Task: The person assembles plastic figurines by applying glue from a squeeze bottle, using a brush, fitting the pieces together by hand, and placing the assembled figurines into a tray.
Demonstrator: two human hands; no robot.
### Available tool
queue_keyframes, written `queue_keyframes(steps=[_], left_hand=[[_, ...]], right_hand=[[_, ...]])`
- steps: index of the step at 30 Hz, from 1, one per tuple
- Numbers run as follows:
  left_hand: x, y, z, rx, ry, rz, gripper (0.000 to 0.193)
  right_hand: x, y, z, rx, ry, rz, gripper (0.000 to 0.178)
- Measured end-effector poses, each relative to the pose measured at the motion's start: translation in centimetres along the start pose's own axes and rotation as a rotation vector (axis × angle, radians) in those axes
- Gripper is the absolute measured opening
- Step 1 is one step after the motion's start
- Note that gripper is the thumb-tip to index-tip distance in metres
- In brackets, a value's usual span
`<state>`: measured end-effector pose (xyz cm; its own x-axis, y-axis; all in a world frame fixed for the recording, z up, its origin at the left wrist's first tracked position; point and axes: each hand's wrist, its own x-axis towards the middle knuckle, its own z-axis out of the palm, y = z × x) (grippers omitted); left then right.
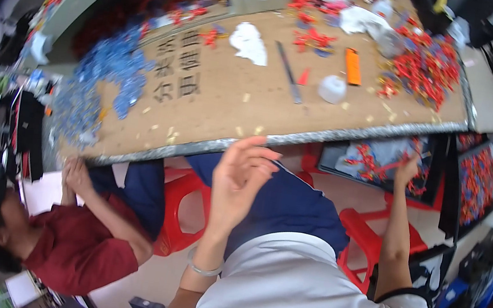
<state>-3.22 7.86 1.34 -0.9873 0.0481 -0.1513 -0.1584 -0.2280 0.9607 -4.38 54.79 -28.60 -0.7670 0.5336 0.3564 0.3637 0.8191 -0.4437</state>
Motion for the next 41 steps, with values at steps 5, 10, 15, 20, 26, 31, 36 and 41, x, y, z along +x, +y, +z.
queue_keyframes(steps=[5,10,15,20,26,31,36,41], left_hand=[[-0.1,0.0,-0.7,0.010,-0.033,-0.031,0.032],[0.0,-0.6,-1.1,-0.067,-0.032,-0.049,0.034],[0.2,-0.5,1.1,-0.220,-0.394,-0.099,0.054],[-0.4,-0.1,-0.7,-0.273,-0.164,-0.072,0.053],[-1.6,-0.6,-4.5,-0.317,0.118,0.047,0.052],[-2.0,-0.3,-6.0,-0.304,0.160,0.110,0.050],[-2.0,-0.7,-6.6,-0.328,0.171,0.112,0.049],[-2.0,-0.6,-6.6,-0.240,0.202,0.084,0.046]], right_hand=[[-0.9,3.9,-2.7,0.532,0.127,0.164,0.032],[0.4,-15.5,-17.8,1.201,-0.138,0.263,0.036],[-0.8,-31.4,-23.6,1.177,-0.617,-0.366,0.043],[-2.9,-40.7,-18.3,0.968,-0.780,-0.855,0.034],[-4.0,-43.7,-16.8,1.124,-1.223,-0.392,0.005],[-3.5,-44.6,-15.5,1.347,-1.042,-0.451,0.040],[-4.6,-45.7,-16.3,1.262,-1.063,-0.505,0.038],[-4.2,-45.6,-16.6,1.095,-0.871,-0.637,0.030]])
